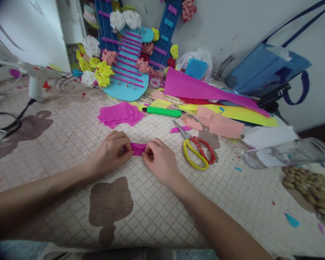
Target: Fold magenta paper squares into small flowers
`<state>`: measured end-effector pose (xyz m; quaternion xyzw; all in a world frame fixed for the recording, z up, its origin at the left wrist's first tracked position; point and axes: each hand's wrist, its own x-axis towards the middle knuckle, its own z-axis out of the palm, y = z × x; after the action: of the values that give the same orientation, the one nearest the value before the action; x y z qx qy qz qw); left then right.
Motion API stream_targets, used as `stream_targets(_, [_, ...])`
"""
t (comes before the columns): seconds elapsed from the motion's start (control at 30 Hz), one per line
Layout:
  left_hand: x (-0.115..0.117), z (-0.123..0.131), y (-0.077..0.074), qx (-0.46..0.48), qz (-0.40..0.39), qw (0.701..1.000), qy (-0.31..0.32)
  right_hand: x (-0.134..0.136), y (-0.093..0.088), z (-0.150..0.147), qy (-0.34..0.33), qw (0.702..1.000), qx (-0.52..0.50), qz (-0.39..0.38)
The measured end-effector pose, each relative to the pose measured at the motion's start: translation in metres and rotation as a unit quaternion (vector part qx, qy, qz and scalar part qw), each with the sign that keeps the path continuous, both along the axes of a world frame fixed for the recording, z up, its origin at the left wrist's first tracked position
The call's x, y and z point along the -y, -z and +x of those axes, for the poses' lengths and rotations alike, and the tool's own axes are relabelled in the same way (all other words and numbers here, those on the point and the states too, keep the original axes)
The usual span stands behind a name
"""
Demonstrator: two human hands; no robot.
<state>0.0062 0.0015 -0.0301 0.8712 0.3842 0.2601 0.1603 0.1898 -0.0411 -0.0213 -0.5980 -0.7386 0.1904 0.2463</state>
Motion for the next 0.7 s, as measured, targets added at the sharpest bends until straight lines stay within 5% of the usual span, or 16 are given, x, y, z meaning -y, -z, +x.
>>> stream_targets(0.27, [0.0037, -0.0004, 0.0, 0.053, -0.035, 0.998, -0.003, 0.001, 0.0001, 0.003, -0.05, 0.998, -0.032, 0.0])
stream_targets(0.7, [0.0036, 0.0038, 0.0003, 0.022, -0.038, 0.999, -0.015, -0.0004, 0.0061, -0.0012, -0.025, 0.999, 0.023, 0.018])
